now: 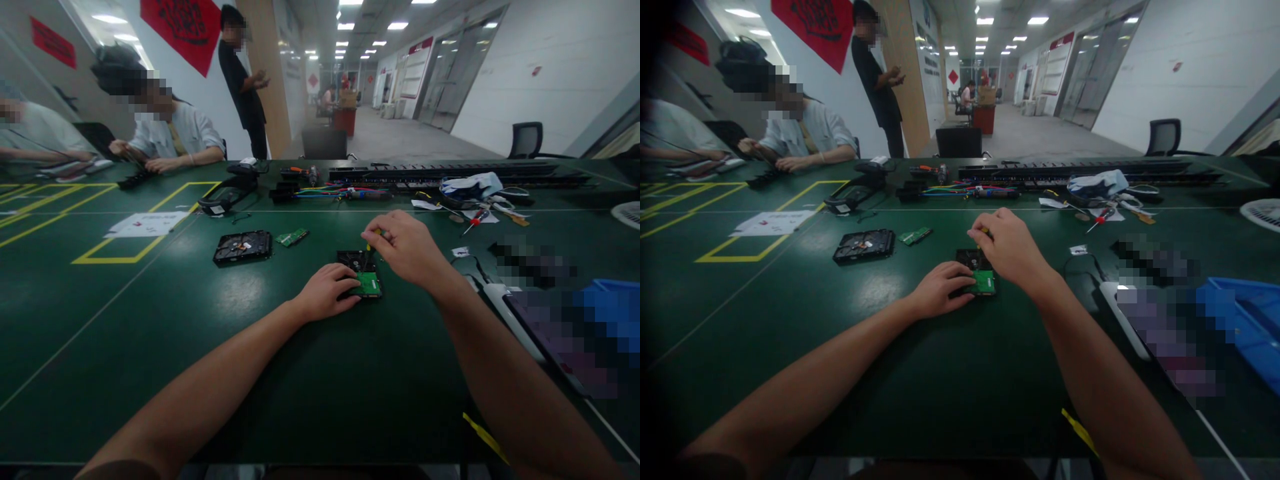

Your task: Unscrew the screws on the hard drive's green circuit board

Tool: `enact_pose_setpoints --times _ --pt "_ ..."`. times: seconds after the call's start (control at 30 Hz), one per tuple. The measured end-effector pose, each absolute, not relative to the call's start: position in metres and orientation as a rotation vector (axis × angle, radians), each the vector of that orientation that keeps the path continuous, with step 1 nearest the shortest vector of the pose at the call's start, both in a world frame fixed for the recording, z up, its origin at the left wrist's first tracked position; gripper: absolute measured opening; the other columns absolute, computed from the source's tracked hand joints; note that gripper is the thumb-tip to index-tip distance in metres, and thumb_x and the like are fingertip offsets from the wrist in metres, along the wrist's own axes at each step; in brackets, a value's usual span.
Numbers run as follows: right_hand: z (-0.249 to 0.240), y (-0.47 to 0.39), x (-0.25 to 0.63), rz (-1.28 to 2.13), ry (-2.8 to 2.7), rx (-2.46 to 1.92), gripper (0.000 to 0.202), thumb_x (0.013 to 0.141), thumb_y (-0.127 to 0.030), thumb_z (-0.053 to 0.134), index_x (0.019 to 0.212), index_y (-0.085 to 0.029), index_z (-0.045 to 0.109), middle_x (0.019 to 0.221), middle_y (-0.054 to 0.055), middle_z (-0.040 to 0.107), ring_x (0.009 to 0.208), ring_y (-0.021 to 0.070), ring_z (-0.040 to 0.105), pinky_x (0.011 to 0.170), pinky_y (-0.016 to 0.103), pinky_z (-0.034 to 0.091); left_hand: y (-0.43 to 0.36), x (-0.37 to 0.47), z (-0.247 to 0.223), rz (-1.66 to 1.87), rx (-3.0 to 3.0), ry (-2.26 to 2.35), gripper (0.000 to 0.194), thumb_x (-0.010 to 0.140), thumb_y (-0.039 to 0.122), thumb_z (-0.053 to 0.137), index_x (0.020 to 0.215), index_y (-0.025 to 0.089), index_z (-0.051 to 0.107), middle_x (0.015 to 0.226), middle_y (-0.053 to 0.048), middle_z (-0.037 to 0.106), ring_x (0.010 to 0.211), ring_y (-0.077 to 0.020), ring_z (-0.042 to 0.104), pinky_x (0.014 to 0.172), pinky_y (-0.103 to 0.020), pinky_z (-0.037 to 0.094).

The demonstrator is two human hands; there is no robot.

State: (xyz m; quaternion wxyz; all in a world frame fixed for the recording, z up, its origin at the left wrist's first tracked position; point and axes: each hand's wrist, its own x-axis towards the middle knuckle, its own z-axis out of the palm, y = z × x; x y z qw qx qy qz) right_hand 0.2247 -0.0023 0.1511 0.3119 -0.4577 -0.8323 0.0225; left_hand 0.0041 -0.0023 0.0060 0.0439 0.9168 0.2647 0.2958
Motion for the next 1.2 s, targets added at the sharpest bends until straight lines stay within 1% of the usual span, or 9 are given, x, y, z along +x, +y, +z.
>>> enact_pose_setpoints --times 0.13,0.27,0.4,0.5,0.6,0.77,0.93,1.1,1.2 --pt "0.1518 -0.0027 0.2258 0.087 -2.22 -1.198 0.014 0.101 -0.027 0.06 0.096 -0.024 0.072 0.099 0.007 0.075 0.098 0.0261 0.066 0.09 0.041 0.047 -0.0028 0.0042 0.0067 0.907 2.799 0.81 0.032 0.101 0.043 0.066 0.123 0.022 0.074 0.129 -0.012 0.07 0.122 -0.0287 0.065 0.108 -0.048 0.053" --pt "0.1514 -0.004 0.2259 0.076 -2.174 -1.217 0.016 0.097 -0.022 0.059 0.109 -0.021 0.071 0.111 0.01 0.076 0.099 0.0264 0.067 0.09 0.041 0.048 -0.0024 0.0042 0.0072 0.901 2.806 0.802 0.032 0.102 0.043 0.065 0.123 0.021 0.074 0.129 -0.012 0.07 0.122 -0.0285 0.065 0.107 -0.048 0.053" --pt "0.1511 -0.004 0.2252 0.065 -2.149 -1.266 0.016 0.094 -0.02 0.057 0.103 -0.02 0.07 0.097 0.01 0.073 0.087 0.0252 0.064 0.083 0.041 0.048 -0.0012 0.0042 0.0059 0.888 2.799 0.811 0.032 0.102 0.044 0.065 0.125 0.023 0.074 0.13 -0.012 0.07 0.123 -0.0286 0.065 0.107 -0.049 0.053" --pt "0.1523 -0.0051 0.225 0.048 -2.157 -1.242 0.014 0.091 -0.019 0.057 0.095 -0.022 0.07 0.093 0.008 0.069 0.09 0.0257 0.062 0.085 0.042 0.048 -0.0009 0.0044 0.0051 0.895 2.8 0.804 0.032 0.101 0.043 0.066 0.124 0.022 0.074 0.13 -0.012 0.07 0.123 -0.0288 0.065 0.107 -0.049 0.053" --pt "0.1535 -0.0063 0.2247 0.063 -2.161 -1.237 0.016 0.09 -0.017 0.056 0.094 -0.022 0.071 0.095 0.009 0.066 0.091 0.0252 0.061 0.087 0.042 0.048 -0.0014 0.0044 0.0055 0.899 2.802 0.803 0.032 0.101 0.044 0.066 0.123 0.021 0.075 0.13 -0.013 0.069 0.122 -0.0287 0.065 0.107 -0.049 0.053" --pt "0.1529 -0.0054 0.2245 0.115 -2.225 -1.185 0.018 0.099 -0.021 0.053 0.098 -0.023 0.071 0.099 0.009 0.067 0.097 0.0259 0.061 0.091 0.042 0.048 -0.0015 0.0039 0.0053 0.905 2.805 0.807 0.032 0.102 0.043 0.065 0.124 0.022 0.074 0.129 -0.012 0.07 0.122 -0.0286 0.065 0.107 -0.049 0.053" --pt "0.1521 -0.0045 0.226 0.086 -2.229 -1.172 0.022 0.096 -0.017 0.055 0.11 -0.022 0.071 0.113 0.012 0.071 0.106 0.0287 0.064 0.097 0.044 0.048 -0.0012 0.0038 0.0045 0.893 2.804 0.81 0.032 0.101 0.044 0.066 0.124 0.023 0.074 0.129 -0.011 0.07 0.121 -0.0284 0.066 0.107 -0.049 0.053" --pt "0.1512 -0.0057 0.2246 0.06 -2.176 -1.225 0.013 0.095 -0.021 0.056 0.099 -0.022 0.069 0.1 0.009 0.071 0.092 0.0261 0.063 0.087 0.042 0.048 -0.0015 0.004 0.0048 0.9 2.804 0.811 0.033 0.101 0.043 0.066 0.125 0.021 0.074 0.129 -0.012 0.07 0.122 -0.0287 0.065 0.107 -0.049 0.053" --pt "0.1518 -0.0067 0.2229 0.074 -2.183 -1.211 0.011 0.099 -0.027 0.058 0.095 -0.023 0.067 0.097 0.008 0.067 0.095 0.0262 0.061 0.087 0.041 0.047 -0.0011 0.004 0.0045 0.902 2.799 0.809 0.032 0.101 0.043 0.066 0.125 0.022 0.074 0.129 -0.012 0.07 0.123 -0.0286 0.065 0.107 -0.049 0.053"
